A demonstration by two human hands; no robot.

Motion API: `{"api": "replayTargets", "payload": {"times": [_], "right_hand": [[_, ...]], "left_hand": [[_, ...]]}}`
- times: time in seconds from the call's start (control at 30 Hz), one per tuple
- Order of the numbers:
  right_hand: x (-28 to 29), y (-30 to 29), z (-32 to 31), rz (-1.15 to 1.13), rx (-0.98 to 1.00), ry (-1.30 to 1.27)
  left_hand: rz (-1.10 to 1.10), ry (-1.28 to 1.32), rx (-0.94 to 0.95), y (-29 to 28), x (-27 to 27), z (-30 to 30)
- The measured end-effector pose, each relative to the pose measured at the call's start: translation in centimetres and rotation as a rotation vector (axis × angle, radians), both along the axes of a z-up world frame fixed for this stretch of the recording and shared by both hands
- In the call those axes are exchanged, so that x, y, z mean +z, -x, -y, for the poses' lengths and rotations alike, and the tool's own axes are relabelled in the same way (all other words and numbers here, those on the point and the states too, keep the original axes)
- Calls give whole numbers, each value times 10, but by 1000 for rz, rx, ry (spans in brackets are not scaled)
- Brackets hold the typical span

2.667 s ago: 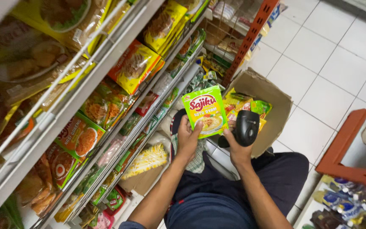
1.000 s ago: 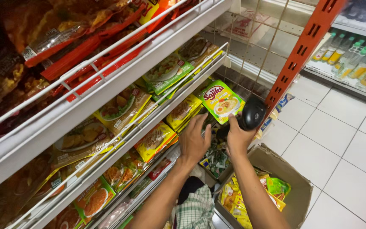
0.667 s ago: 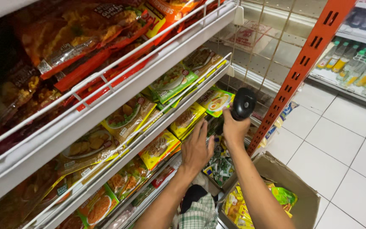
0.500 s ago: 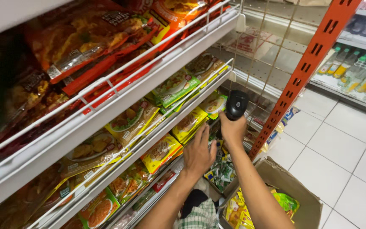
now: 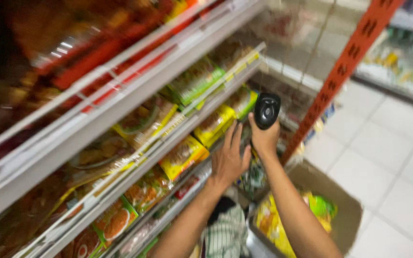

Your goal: The person uses a handheld scanner to scan barcodes on packets of food seasoning while taking them from a cardboard box and placing them on shelves.

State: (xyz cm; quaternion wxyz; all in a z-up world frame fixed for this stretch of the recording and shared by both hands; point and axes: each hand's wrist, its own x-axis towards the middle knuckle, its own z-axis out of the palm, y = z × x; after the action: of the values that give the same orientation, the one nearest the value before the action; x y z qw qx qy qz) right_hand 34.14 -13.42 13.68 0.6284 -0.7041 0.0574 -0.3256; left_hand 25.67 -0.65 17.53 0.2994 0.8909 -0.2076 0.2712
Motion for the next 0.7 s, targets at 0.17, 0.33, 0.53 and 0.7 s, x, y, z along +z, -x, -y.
{"api": "replayTargets", "payload": {"times": [0.17, 0.33, 0.53, 0.7], "right_hand": [[-78, 88, 37, -98, 105, -385], [-186, 209, 91, -281, -8, -540], [-309, 304, 153, -830, -370, -490], [-388, 301, 199, -1024, -235, -355]], "left_hand": [[-112, 71, -255, 25, -40, 27], [-487, -8, -459, 68, -131, 62], [-718, -308, -665, 91, -243, 72], [-774, -506, -700, 76, -297, 93]]}}
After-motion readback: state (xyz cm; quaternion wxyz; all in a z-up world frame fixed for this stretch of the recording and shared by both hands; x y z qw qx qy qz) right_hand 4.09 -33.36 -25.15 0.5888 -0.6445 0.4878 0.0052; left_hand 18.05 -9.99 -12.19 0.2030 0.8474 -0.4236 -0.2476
